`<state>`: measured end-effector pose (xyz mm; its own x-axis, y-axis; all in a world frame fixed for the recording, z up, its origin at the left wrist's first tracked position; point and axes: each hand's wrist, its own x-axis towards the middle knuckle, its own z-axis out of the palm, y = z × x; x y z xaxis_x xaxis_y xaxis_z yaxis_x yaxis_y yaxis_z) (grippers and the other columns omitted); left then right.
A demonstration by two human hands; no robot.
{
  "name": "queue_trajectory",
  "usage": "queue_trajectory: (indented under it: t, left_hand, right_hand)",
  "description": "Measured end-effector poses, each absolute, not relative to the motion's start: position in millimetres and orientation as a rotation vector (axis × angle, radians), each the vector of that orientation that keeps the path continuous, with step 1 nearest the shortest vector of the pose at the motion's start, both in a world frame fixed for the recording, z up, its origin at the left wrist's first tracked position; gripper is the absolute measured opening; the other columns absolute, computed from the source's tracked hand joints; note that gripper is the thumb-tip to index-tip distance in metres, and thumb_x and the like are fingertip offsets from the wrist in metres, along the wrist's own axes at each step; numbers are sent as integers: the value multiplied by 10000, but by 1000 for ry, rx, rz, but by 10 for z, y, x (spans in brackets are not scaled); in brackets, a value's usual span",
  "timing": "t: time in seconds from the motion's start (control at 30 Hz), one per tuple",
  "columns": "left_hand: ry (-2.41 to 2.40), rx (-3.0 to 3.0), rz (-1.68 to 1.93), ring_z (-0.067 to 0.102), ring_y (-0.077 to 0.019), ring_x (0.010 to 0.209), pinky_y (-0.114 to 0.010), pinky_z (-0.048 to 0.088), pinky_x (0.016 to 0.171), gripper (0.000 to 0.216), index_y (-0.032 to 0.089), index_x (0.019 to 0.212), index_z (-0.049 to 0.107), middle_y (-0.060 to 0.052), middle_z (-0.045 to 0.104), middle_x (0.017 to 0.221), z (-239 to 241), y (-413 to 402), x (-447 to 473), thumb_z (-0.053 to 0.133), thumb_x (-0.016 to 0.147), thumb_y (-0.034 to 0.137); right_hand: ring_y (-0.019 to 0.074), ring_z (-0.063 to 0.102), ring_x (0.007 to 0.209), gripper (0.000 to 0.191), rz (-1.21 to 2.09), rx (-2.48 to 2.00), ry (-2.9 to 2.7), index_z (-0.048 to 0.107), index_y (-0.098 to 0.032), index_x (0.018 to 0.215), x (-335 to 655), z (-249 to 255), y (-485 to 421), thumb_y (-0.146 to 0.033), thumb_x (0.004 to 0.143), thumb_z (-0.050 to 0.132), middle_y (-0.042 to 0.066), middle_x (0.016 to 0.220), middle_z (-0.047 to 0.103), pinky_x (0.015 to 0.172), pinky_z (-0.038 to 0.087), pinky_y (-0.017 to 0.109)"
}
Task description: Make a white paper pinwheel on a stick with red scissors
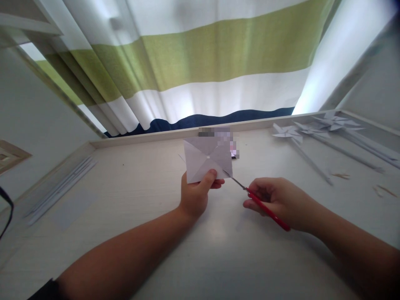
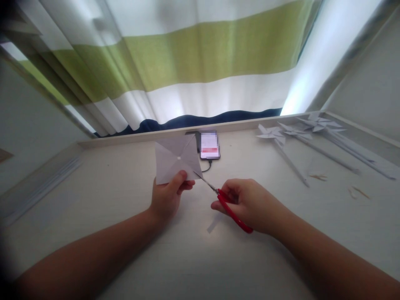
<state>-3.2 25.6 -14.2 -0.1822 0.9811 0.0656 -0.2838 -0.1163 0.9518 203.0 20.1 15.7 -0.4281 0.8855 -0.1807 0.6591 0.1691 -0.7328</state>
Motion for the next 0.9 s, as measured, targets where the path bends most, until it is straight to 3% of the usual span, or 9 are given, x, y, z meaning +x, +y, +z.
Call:
queue_trajectory:
  t: [0.9]
  left_hand:
    - [1105,940,1530,674,-157,579,-220,547,504,285,122,849,685,-44,695,708,-138,263,-22,751,693,351]
  right_hand:
    - [137,514,517,365,1151,-1511,-2099,578,-194,672,1998,118,191,-541,722,680,-5,567,594,504,400,253]
